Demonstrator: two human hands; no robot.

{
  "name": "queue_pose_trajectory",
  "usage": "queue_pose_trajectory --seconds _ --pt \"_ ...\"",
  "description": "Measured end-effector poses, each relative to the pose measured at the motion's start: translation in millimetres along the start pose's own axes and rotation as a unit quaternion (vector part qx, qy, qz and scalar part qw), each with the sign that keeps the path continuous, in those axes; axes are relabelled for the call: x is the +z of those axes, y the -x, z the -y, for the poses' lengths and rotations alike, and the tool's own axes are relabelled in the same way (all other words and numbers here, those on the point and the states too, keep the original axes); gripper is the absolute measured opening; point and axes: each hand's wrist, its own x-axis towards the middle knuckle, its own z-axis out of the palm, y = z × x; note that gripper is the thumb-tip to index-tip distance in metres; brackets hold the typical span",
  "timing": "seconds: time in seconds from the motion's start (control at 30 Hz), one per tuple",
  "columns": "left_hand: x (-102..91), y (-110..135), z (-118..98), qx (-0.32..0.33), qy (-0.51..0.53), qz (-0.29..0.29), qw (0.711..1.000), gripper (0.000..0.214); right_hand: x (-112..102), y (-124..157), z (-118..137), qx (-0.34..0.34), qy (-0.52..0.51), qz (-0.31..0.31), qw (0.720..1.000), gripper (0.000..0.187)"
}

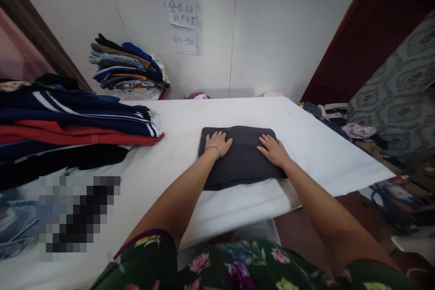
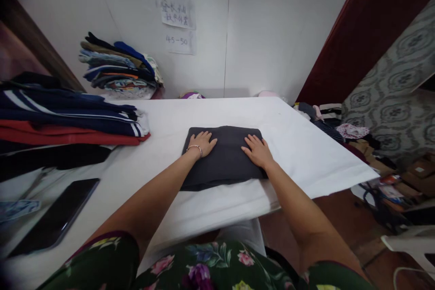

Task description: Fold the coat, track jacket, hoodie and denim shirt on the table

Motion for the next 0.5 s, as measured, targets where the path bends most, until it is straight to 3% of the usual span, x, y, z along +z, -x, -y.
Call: queue_pose_trajectory --seconds 0.17,0.3,0.37,0.5 --pt "-2.1 1.5 8.2 -0.011 0.024 -0.009 1.0 0.064 -0.3 26.5 -48.6 0.103 -0.148 -0.004 0.984 0.061" --pt "-3.6 10.8 25.2 -0.083 0.076 -0.035 0.993 0.068 3.2 62.3 -60.3 0.135 -0.279 -0.045 0.949 0.061" --pt "-3.8 18.3 36.5 -0.121 0.131 -0.056 0.982 0.069 5.9 81.3 -56.4 0.178 -0.361 -0.077 0.912 0.063" --pt "-4.8 36.6 55.8 -0.184 0.271 -0.074 0.942 0.062 12.2 117.3 -34.5 0.225 -0.544 -0.109 0.801 0.065"
